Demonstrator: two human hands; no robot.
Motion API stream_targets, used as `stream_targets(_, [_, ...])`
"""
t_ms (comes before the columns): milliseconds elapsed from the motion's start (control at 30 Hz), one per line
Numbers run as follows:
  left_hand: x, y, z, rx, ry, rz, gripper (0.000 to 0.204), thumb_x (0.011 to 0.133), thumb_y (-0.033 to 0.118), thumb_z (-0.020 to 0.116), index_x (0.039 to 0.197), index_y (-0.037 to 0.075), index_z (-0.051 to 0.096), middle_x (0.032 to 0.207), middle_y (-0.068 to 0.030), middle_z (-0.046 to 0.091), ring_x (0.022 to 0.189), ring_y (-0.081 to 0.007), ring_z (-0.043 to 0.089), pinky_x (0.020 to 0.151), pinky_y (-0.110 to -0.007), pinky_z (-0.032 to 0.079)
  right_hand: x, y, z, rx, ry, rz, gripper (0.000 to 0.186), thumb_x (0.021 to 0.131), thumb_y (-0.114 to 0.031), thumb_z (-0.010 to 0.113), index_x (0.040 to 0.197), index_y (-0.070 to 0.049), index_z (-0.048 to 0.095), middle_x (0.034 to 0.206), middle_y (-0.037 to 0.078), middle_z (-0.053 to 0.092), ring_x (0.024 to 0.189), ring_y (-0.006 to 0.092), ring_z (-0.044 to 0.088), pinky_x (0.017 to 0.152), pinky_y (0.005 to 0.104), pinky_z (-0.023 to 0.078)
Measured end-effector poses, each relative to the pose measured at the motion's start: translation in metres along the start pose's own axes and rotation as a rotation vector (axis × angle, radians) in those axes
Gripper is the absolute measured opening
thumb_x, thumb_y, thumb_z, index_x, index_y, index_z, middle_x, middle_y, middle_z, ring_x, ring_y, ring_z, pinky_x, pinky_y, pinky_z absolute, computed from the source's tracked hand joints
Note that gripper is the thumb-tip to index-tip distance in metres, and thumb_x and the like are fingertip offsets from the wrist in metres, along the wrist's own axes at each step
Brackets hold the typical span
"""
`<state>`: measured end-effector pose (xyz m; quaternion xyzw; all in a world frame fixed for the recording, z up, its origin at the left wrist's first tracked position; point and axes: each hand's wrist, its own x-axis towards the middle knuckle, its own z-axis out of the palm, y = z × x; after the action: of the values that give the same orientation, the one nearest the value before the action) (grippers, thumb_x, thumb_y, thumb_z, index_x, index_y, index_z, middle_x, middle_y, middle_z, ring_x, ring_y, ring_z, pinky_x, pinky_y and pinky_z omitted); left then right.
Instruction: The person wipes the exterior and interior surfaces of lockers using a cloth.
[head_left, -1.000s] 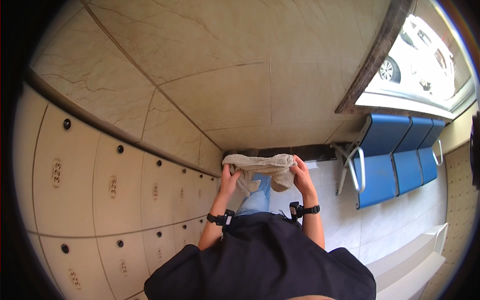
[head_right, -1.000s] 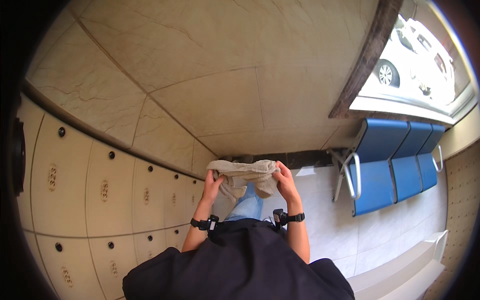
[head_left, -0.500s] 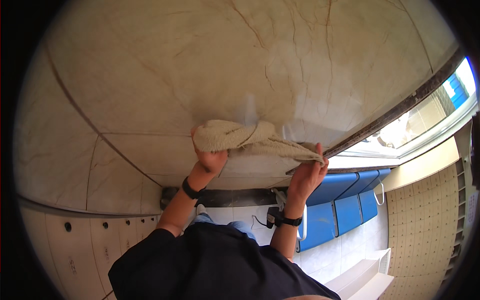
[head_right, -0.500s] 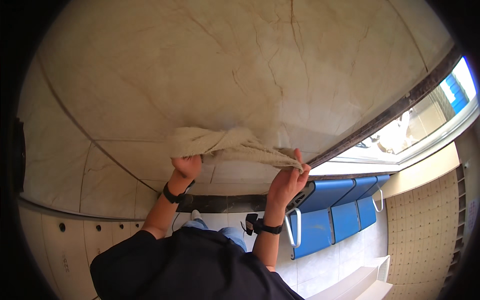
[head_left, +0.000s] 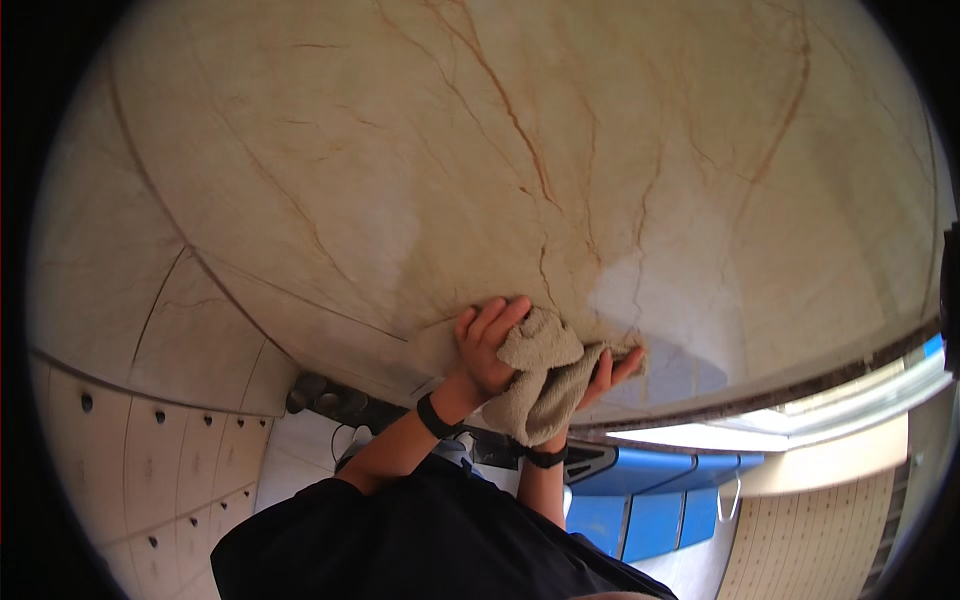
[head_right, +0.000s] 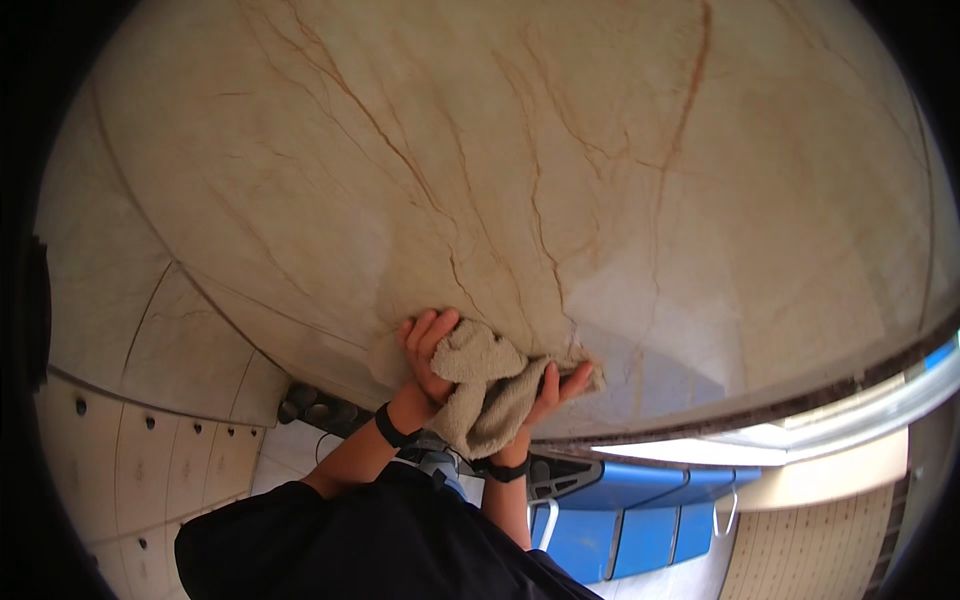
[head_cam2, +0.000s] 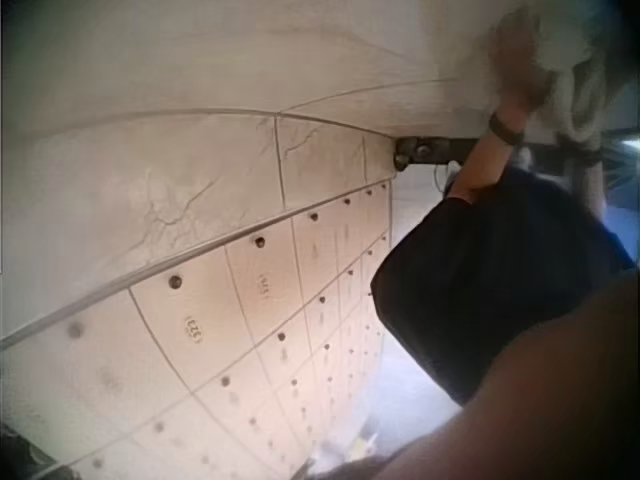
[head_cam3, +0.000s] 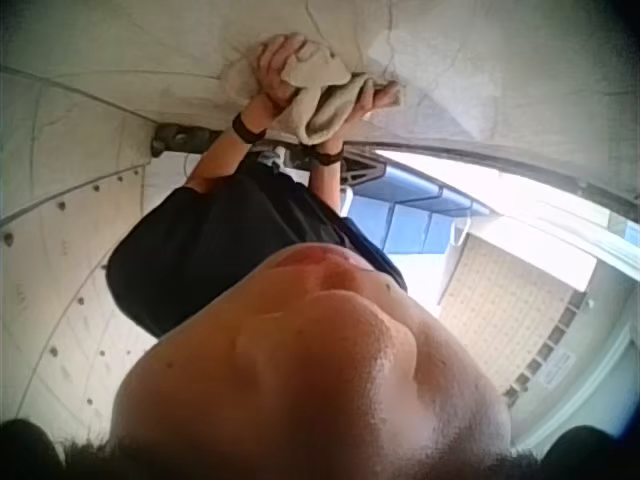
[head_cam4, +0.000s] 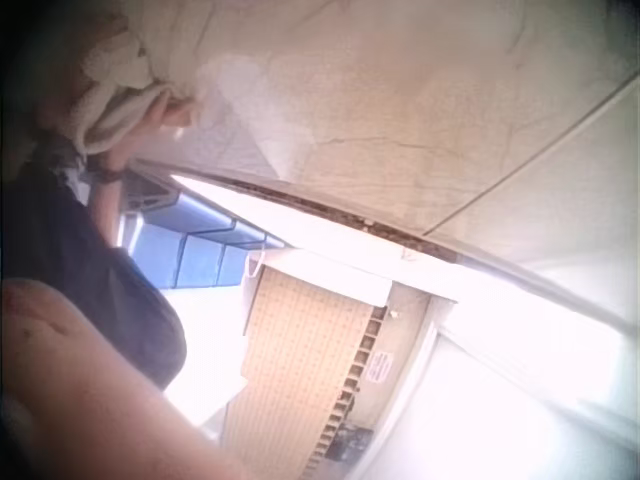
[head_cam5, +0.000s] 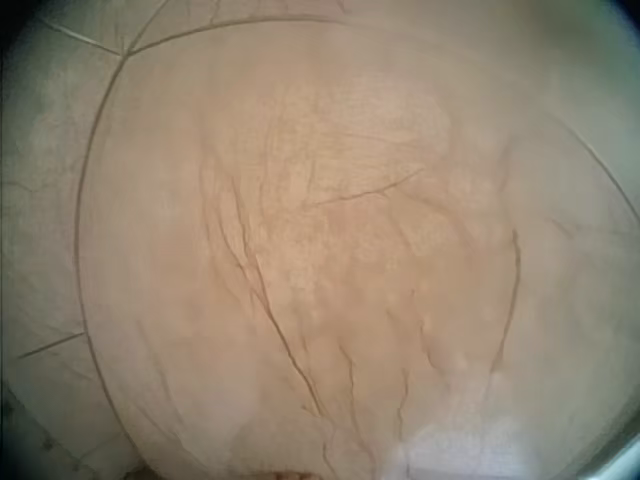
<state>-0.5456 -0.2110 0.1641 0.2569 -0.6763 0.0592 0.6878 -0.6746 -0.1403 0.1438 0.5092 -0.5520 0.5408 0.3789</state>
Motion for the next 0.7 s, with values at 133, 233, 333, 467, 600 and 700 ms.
stream_targets(133, [0.005, -0.004, -0.01, 0.006, 0.004, 0.064, 0.027, 0.086, 0.034, 0.057, 0.101, 0.014, 0.067, 0.128, -0.0098, 0.06, 0.118, -0.0292, 0.048, 0.101, -0.044, 0.036, -0.015, -0.004, -0.016, -0.104, -0.156, -0.109, 0.044, 0.094, -0.036, 0.061, 0.126, -0.008, 0.05, 0.15, 0.029, 0.027, 0.142, 0.0444, 0.021, 0.114, 0.0605, 0.015])
stream_targets(233, [-0.003, -0.01, -0.009, -0.083, 0.072, 0.082, 0.023, 0.08, 0.026, 0.065, 0.096, 0.009, 0.067, 0.126, -0.0126, 0.06, 0.117, -0.0309, 0.047, 0.097, -0.044, 0.04, -0.032, 0.003, -0.016, -0.094, -0.213, -0.177, 0.046, 0.092, -0.04, 0.062, 0.124, -0.008, 0.053, 0.15, 0.029, 0.028, 0.143, 0.0437, 0.021, 0.114, 0.0622, 0.012])
stream_targets(333, [-0.004, -0.024, -0.017, 0.013, 0.068, 0.087, 0.027, 0.078, 0.022, 0.067, 0.099, 0.005, 0.066, 0.125, -0.0138, 0.06, 0.115, -0.0324, 0.048, 0.095, -0.046, 0.042, -0.022, 0.0, -0.015, 0.001, -0.223, -0.18, 0.04, 0.091, -0.04, 0.064, 0.121, -0.013, 0.057, 0.151, 0.028, 0.028, 0.142, 0.0438, 0.022, 0.113, 0.0609, 0.011])
stream_targets(467, [-0.012, -0.07, -0.029, 0.215, 0.115, 0.025, 0.033, 0.079, 0.02, 0.066, 0.107, 0.003, 0.063, 0.122, -0.014, 0.061, 0.113, -0.0334, 0.05, 0.094, -0.046, 0.043, -0.021, 0.003, -0.024, -0.011, -0.275, -0.2, 0.03, 0.087, -0.028, 0.067, 0.117, -0.025, 0.063, 0.152, 0.026, 0.028, 0.14, 0.0474, 0.022, 0.112, 0.0593, 0.011])
stream_targets(600, [-0.024, -0.102, -0.033, 0.121, 0.268, -0.242, 0.034, 0.08, 0.02, 0.065, 0.109, 0.002, 0.062, 0.12, -0.0134, 0.06, 0.113, -0.0333, 0.049, 0.094, -0.045, 0.042, -0.036, 0.011, -0.023, -0.057, -0.358, -0.227, 0.039, 0.081, -0.007, 0.063, 0.117, -0.023, 0.062, 0.151, 0.025, 0.028, 0.139, 0.0494, 0.023, 0.111, 0.063, 0.011])
stream_targets(700, [-0.019, -0.094, -0.026, -0.037, 0.347, -0.401, 0.034, 0.081, 0.02, 0.065, 0.11, 0.002, 0.061, 0.119, -0.013, 0.06, 0.113, -0.0331, 0.049, 0.095, -0.044, 0.041, -0.041, 0.013, -0.023, -0.051, -0.343, -0.196, 0.042, 0.079, 0.0, 0.061, 0.115, -0.022, 0.062, 0.151, 0.025, 0.029, 0.139, 0.049, 0.023, 0.111, 0.0631, 0.014])
